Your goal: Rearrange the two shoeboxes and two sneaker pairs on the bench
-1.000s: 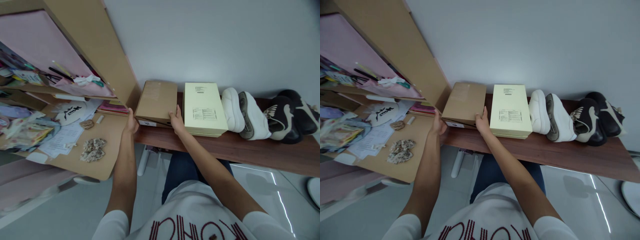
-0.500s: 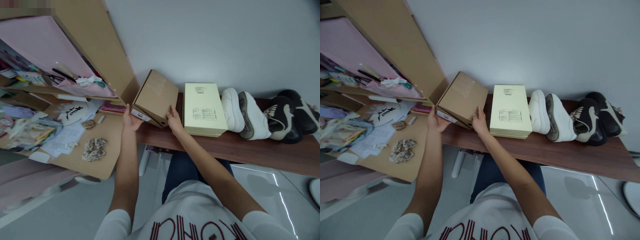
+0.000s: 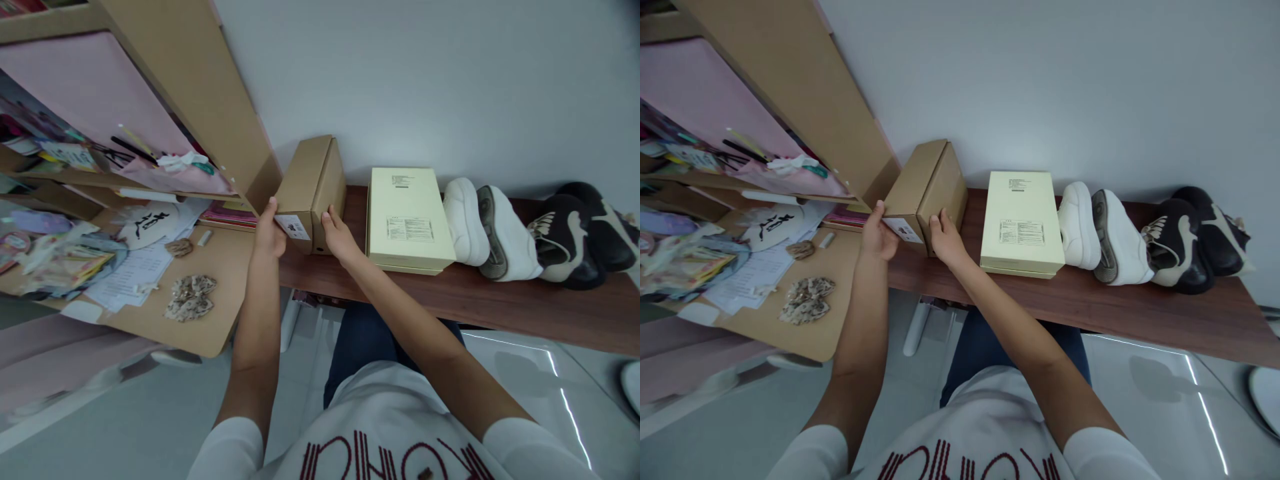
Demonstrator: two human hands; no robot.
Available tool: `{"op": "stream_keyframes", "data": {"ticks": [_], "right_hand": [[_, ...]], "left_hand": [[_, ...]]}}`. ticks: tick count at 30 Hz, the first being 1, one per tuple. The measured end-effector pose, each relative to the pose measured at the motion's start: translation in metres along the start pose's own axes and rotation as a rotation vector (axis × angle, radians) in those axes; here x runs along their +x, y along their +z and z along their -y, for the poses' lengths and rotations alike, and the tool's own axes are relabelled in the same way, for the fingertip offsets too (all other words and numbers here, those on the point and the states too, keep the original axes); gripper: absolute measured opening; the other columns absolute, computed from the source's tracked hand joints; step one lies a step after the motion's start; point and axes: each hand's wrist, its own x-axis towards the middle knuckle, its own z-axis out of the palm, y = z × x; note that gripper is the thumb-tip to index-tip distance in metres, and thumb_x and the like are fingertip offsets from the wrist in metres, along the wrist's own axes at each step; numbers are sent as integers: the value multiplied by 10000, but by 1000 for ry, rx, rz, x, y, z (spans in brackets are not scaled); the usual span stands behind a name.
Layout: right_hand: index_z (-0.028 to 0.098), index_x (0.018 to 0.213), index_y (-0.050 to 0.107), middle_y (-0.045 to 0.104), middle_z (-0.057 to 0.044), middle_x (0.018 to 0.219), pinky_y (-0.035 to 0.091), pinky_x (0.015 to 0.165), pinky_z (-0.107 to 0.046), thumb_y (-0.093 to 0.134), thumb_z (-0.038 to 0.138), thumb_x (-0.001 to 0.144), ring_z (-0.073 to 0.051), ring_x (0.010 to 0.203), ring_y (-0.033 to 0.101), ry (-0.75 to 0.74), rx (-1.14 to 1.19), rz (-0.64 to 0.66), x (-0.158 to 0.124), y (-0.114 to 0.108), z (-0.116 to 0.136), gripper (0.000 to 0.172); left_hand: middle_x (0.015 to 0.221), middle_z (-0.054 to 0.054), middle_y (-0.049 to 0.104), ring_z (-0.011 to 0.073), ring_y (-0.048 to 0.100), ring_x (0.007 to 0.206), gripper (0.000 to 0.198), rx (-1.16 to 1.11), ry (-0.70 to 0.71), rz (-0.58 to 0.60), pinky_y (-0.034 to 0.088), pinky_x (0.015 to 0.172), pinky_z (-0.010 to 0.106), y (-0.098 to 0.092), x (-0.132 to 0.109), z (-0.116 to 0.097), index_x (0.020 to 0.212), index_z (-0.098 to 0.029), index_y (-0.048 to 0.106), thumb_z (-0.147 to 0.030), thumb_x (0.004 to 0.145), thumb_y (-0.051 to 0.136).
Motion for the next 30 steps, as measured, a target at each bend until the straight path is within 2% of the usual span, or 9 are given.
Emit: {"op": "stream_keyframes", "data": {"ticks": [3,8,11,15,19,25,27,30], "right_hand": [[199,1561,395,389,-64,1623,161,1279,-491,378,846,849,-267,1544,284,-19,31,22,-6,-2,14,963],[238,1622,230,276,-44,1676,158,1283,-503,414,866,822,-276,1564,220,-24,43,47,-7,-1,21,1033],[235,1629,191,257,-43,1683,144,1285,-506,409,841,845,-277,1567,211,-30,42,50,-6,1,19,1015],[171,1629,188,257,-74,1682,151,1288,-474,423,822,854,-282,1564,222,-20,50,50,-7,-1,19,1039],[229,1631,183,265,-33,1682,175,1282,-490,415,811,867,-281,1556,249,-35,62,54,-8,-6,19,988],[259,1637,138,262,2,1683,185,1279,-487,406,707,933,-252,1556,251,-85,65,40,-11,-20,21,877],[273,1637,131,244,20,1690,155,1285,-480,379,659,960,-235,1567,215,-99,52,24,-13,-28,24,818],[288,1635,133,210,42,1699,106,1292,-468,347,606,983,-215,1579,162,-145,37,22,-16,-40,28,757]], "left_hand": [[1358,110,674,308,478,1430,508,15,26,6,382,1205,454,4,-2,2,1248,-165,675,-520,886,664],[1354,108,679,319,497,1415,531,42,34,20,394,1196,461,8,-8,2,1246,-180,681,-530,847,709],[1350,108,680,320,488,1422,530,26,7,29,401,1190,473,10,-11,2,1255,-178,675,-556,884,651],[1332,100,690,314,448,1452,580,8,-18,35,408,1182,474,9,-12,5,1243,-180,679,-640,938,497],[1334,89,691,295,468,1440,595,22,-83,45,413,1176,459,-1,-11,20,1231,-196,680,-660,945,441],[1211,98,752,281,625,1283,391,115,-375,7,501,1095,458,-16,-6,54,1133,-201,725,-480,917,555],[1165,103,766,270,668,1214,330,132,-408,-37,542,1042,440,-19,-4,63,1099,-204,736,-429,900,599],[1071,116,786,265,714,1115,267,149,-410,-163,591,947,396,-25,-1,71,997,-181,744,-403,857,692]]}}
